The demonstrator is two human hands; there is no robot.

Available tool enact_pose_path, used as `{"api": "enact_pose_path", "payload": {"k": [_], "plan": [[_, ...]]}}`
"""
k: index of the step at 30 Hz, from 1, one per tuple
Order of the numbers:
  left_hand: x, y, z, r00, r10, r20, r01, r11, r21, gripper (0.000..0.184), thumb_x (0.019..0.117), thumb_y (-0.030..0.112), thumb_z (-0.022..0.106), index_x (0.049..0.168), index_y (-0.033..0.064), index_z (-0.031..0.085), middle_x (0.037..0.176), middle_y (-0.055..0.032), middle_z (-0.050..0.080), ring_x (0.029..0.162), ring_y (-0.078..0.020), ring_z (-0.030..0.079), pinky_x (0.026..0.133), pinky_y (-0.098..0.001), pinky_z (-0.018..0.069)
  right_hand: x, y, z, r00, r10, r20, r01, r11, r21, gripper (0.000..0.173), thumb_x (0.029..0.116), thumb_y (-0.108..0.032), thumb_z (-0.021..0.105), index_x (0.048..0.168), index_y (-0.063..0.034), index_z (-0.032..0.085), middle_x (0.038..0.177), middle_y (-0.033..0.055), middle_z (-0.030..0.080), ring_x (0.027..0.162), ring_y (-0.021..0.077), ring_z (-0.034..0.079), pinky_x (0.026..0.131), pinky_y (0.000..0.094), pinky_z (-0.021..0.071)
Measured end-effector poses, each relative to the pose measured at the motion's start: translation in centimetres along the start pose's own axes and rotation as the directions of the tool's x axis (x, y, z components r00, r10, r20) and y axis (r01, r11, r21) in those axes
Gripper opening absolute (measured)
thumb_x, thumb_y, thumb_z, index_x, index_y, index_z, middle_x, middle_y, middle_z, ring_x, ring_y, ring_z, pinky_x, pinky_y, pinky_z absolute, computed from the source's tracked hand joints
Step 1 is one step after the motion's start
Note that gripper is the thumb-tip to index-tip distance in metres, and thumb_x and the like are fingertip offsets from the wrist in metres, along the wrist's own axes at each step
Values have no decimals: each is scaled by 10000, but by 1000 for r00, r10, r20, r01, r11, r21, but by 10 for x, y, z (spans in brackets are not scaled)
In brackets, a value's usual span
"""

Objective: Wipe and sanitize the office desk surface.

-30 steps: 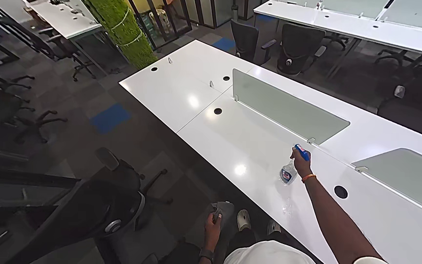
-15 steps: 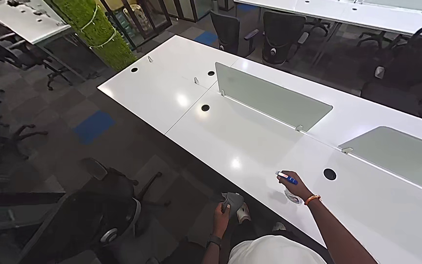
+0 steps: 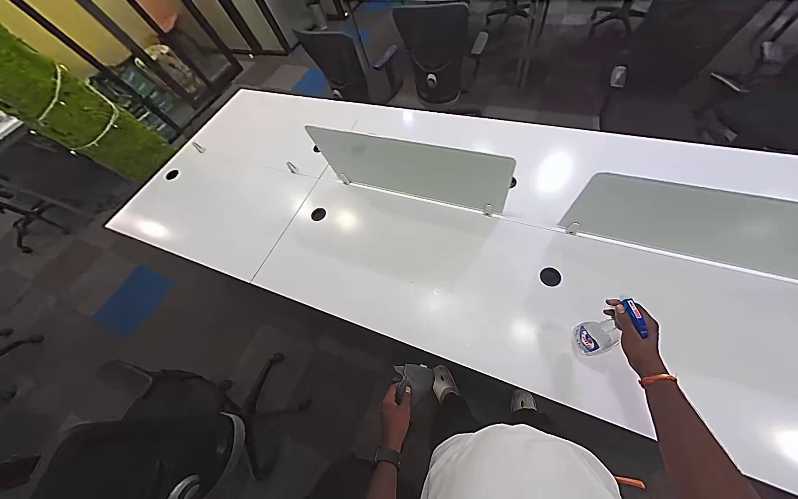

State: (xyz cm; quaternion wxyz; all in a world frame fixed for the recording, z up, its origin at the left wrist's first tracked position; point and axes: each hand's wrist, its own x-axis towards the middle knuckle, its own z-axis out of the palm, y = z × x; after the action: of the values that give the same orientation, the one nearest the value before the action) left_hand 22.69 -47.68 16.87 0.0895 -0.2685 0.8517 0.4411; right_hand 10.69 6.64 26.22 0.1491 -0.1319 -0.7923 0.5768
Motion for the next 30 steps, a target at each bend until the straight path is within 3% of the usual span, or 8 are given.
{"api": "enact_pose_path", "payload": {"k": [3,8,12,19,22,24,27,30], "plan": [[-30,8,23,997,75,4,-75,993,95,326,1034,217,590,1271,11,675,1118,-202,729,1069,-317,698,1007,-533,512,-7,27,-63,994,-27,-103,21,998,-57,428,1014,-267,515,1251,78,604,1214,167,670,1040,120,657,912,274,542],[-72,43,58,975,221,-7,-217,961,174,330,1046,209,557,1270,4,686,1148,-193,734,1099,-312,702,1025,-527,511,-13,66,-150,969,-62,-239,34,992,-122,425,1021,-245,533,1255,101,608,1202,202,670,1034,88,643,922,237,519],[-103,81,74,969,248,21,-247,945,215,329,1043,221,571,1291,40,690,1125,-168,752,1058,-294,726,993,-530,537,-15,88,-188,955,-46,-292,17,995,-102,462,1030,-277,518,1285,103,585,1213,211,653,1015,99,625,916,248,507],[-140,128,95,922,362,135,-382,909,167,313,1039,220,571,1281,72,704,1145,-117,754,1059,-210,727,998,-440,557,-19,105,-204,950,-44,-308,11,994,-109,440,1008,-240,524,1278,102,592,1213,244,652,1084,145,630,966,268,498],[-150,141,102,900,413,141,-432,891,143,310,1035,202,566,1277,67,705,1141,-112,757,1064,-196,727,1006,-422,554,-25,116,-205,958,18,-285,-39,997,-67,473,968,-209,633,1321,96,556,1262,253,635,1147,206,631,1000,329,512],[-155,148,109,882,456,122,-469,875,123,307,1020,196,581,1260,60,716,1124,-123,757,1062,-219,721,1004,-423,551,-31,125,-205,958,90,-273,-105,994,-39,662,901,-160,729,1435,101,437,1385,294,561,1276,299,579,1069,399,489],[-159,156,116,849,514,123,-528,838,141,301,1005,198,593,1238,69,732,1074,-118,757,1018,-250,704,973,-439,541,-45,131,-204,933,232,-276,-256,965,-53,934,831,-78,815,1555,48,238,1489,301,453,1353,347,506,1116,460,448],[-164,162,121,810,563,161,-583,801,134,293,1006,193,585,1235,92,737,1092,-74,768,1044,-214,709,1017,-439,513,-82,140,-203,898,278,-340,-325,941,-91,983,857,-109,800,1569,76,148,1520,376,363,1364,478,461,1075,561,461]]}}
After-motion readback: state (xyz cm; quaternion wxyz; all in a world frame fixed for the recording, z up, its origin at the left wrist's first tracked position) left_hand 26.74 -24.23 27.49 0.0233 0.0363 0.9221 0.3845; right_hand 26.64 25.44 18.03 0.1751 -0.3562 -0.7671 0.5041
